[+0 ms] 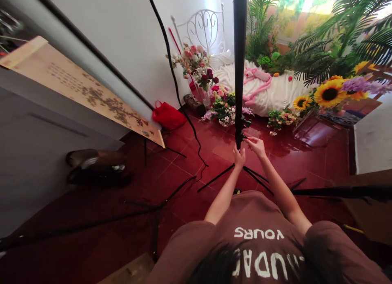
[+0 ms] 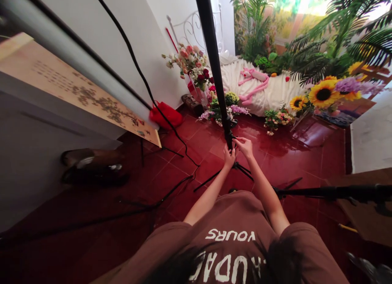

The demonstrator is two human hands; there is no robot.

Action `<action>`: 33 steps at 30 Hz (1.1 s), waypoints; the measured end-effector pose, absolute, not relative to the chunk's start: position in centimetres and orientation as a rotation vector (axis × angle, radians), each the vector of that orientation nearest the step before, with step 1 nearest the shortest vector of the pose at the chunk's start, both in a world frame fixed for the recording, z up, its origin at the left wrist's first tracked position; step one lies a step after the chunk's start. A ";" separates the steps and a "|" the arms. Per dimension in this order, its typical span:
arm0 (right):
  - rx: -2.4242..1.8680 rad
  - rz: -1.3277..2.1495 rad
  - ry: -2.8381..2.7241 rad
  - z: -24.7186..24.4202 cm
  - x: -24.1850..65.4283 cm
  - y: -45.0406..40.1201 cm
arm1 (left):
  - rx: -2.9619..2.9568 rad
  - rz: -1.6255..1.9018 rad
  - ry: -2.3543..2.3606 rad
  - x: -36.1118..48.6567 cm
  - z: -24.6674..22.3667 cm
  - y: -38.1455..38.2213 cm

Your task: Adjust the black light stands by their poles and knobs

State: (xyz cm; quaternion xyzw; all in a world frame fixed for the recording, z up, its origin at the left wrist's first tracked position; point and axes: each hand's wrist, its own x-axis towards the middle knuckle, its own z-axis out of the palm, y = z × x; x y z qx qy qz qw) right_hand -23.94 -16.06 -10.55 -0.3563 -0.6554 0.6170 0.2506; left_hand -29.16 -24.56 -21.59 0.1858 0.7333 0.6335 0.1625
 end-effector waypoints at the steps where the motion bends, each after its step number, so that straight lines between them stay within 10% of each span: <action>1: -0.941 1.716 -1.781 -10.7 -23.2 -16.3 | 0.495 1.742 2.058 -28.0 -22.5 -24.9; 15: -1.405 1.495 -1.151 -15.9 -1.7 -16.1 | 1.027 1.191 1.416 -15.3 -22.8 -18.9; 33: -1.533 1.009 -1.111 -8.1 21.8 -13.3 | 1.526 1.211 0.913 3.2 -14.2 -11.9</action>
